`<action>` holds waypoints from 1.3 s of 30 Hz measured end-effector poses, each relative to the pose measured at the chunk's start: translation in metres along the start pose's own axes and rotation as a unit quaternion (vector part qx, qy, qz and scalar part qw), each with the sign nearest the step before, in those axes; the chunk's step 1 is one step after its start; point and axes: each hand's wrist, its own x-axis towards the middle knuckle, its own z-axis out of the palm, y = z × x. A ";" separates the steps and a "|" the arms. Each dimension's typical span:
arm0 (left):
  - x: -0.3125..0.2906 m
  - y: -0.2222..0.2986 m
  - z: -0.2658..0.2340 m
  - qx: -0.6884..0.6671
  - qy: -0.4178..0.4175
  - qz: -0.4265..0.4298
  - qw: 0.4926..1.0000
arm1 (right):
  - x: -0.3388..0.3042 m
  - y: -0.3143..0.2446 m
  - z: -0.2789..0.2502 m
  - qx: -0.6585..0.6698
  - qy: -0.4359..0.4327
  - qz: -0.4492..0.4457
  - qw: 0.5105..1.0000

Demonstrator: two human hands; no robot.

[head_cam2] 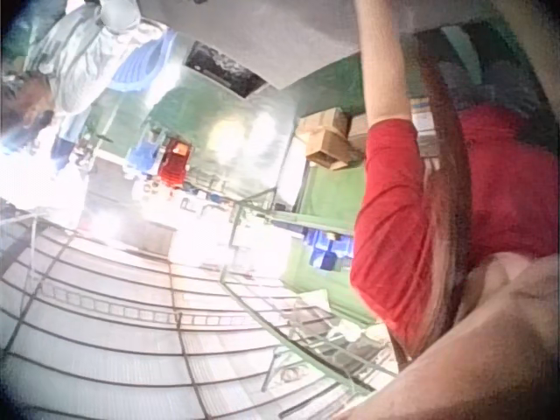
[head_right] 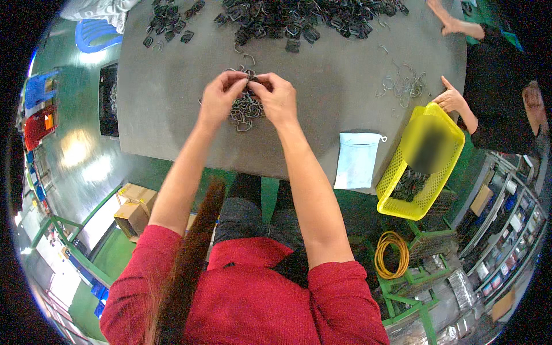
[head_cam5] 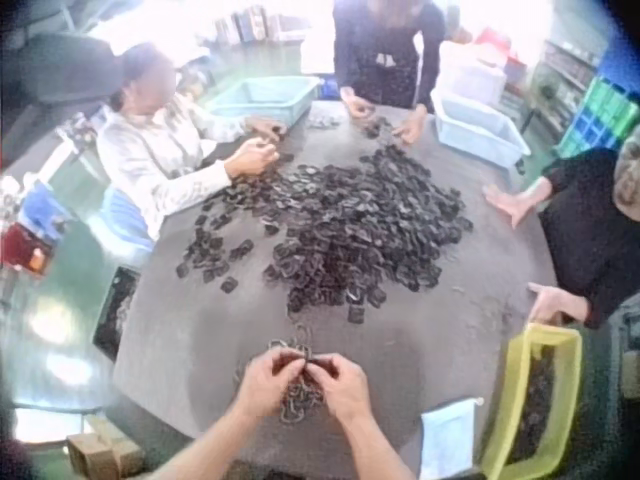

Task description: The person picks up black plastic clips from a pile on a table and places them into a yellow basket. The person also pushes the pile of clips closer to the center of the work area.

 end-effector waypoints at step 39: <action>0.040 -0.183 -0.474 0.683 0.210 0.052 0.697 | -0.007 0.003 0.084 -0.203 -0.019 0.073 0.976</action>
